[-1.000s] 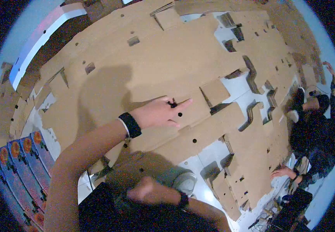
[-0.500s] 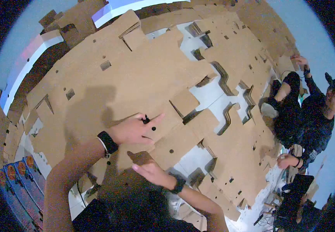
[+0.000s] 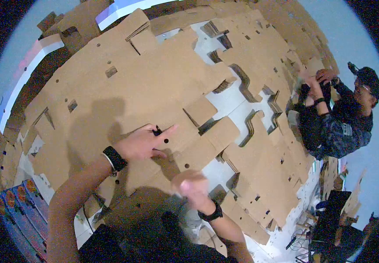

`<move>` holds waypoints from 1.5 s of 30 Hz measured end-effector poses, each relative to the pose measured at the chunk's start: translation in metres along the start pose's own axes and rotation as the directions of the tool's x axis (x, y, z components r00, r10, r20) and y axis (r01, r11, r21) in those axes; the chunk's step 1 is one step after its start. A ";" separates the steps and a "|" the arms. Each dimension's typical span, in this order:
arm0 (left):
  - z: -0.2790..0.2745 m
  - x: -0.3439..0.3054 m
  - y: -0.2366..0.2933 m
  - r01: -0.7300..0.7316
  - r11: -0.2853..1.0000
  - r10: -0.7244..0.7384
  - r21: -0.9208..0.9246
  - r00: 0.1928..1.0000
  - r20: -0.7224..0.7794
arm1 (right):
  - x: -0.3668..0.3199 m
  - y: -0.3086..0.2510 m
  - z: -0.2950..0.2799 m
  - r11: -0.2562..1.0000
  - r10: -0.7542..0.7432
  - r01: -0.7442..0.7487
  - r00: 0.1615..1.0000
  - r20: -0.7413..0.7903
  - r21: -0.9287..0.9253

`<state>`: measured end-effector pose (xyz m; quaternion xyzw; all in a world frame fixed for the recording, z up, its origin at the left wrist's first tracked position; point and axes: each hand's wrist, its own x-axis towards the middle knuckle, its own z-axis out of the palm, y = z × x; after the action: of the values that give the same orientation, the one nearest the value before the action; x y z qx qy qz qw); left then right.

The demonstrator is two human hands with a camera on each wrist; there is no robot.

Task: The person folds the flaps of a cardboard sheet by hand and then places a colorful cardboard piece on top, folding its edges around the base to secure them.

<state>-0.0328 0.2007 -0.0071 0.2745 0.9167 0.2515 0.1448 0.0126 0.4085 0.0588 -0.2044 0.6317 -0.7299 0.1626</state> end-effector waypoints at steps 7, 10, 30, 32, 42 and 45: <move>-0.005 0.001 0.001 -0.001 1.000 0.000 0.016 0.999 0.041 | 0.011 0.059 -0.015 0.965 0.262 -0.256 0.940 -0.218 0.054; -0.001 -0.001 -0.002 0.028 0.999 -0.029 0.014 0.999 0.027 | 0.023 0.016 -0.016 0.979 0.024 0.030 0.965 -0.261 0.200; 0.002 0.007 -0.003 0.011 1.000 -0.011 0.001 1.000 -0.008 | 0.071 0.117 -0.140 0.966 0.047 -0.175 0.843 -0.536 -0.189; -0.008 0.002 0.003 0.029 0.998 -0.025 -0.055 0.998 0.064 | 0.071 0.090 -0.114 0.990 0.125 -0.141 0.859 -0.497 0.005; 0.009 0.001 -0.005 -0.075 0.996 0.070 -0.048 0.993 -0.097 | 0.093 0.081 -0.152 0.987 0.075 0.044 0.719 -0.691 0.153; 0.015 0.001 -0.007 -0.081 0.997 0.080 -0.006 0.991 -0.105 | 0.096 0.090 -0.153 0.995 0.078 -0.019 0.757 -0.649 0.098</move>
<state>-0.0303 0.2020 -0.0237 0.2971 0.9100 0.2757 0.0878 -0.1494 0.4777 -0.0394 0.0858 0.6222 -0.7771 -0.0400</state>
